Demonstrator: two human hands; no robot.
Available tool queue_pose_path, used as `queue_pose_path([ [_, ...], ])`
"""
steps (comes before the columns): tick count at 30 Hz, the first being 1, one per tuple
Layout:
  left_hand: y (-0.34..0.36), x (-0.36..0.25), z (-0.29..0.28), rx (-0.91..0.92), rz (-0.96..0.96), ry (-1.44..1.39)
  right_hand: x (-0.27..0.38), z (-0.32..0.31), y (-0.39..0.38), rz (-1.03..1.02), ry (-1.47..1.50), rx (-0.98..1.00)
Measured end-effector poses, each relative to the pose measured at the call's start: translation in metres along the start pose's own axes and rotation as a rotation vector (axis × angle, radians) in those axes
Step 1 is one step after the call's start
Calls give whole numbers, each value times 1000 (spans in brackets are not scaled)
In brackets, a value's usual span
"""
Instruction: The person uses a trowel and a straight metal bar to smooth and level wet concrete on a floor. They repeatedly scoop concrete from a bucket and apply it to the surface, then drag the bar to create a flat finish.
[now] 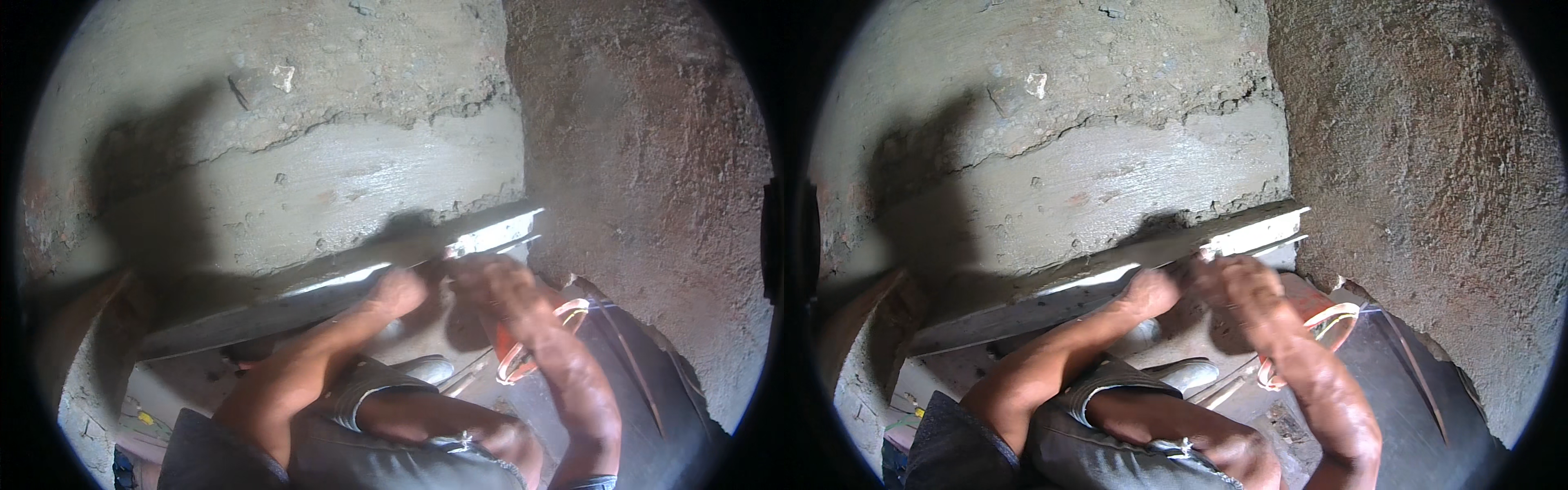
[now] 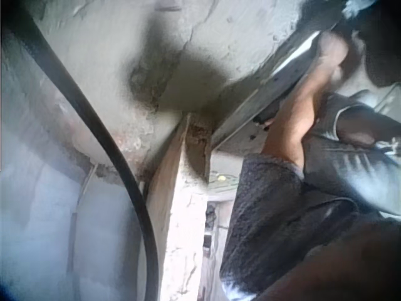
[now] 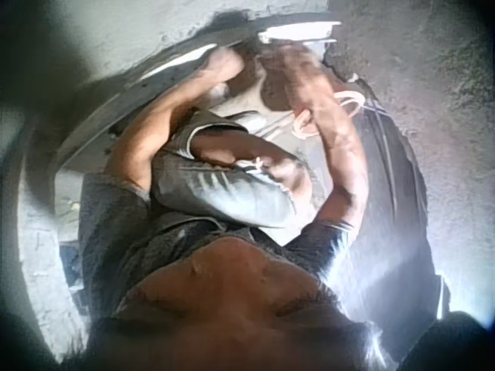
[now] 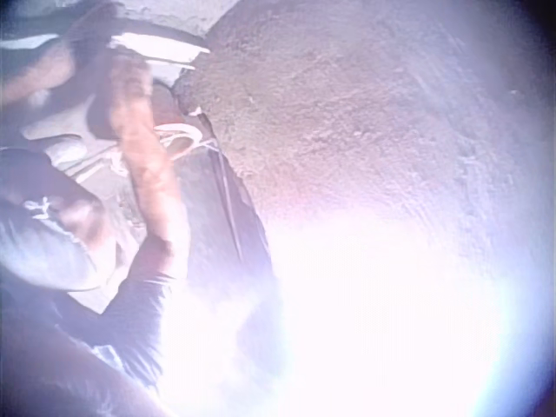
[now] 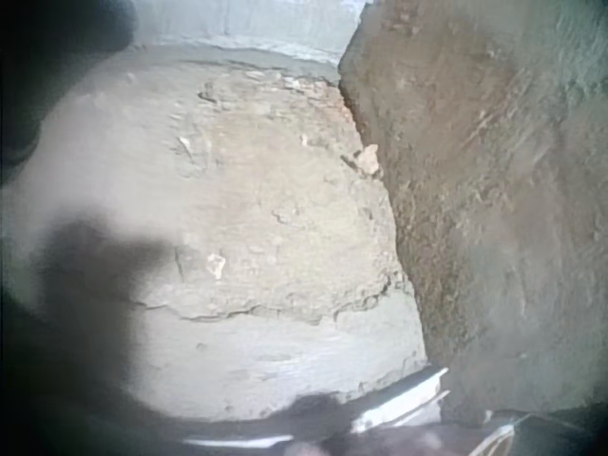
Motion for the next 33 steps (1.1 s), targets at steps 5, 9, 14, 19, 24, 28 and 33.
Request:
queue_pose_path([
  [5,-14,-14,-34,-195,155,41,-80,-68,-2,32,-721,58],
  [9,-7,-15,-30,-143,155,46,-129,-105,-25,285,-711,103],
  [14,-11,-10,-29,-121,112,57,-136,-144,-31,507,-705,15],
  [19,-2,-26,-35,-172,196,56,-148,-82,0,530,-827,170],
  [24,-6,2,-4,-108,84,63,-30,-54,18,357,-690,276],
  [28,-2,-10,-22,-34,55,-58,33,-51,6,289,-541,466],
  [33,3,-6,-23,-360,244,-128,94,-45,-3,131,-356,609],
])
Point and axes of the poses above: each hand's wrist, its own y-axis towards the middle knuckle, its own z-axis out of the palm, x = y × z, the point moved 8 cm from there along y, towards the middle knuckle, and after that the axes turned 14 degrees about -y, right-handed, at the moved point
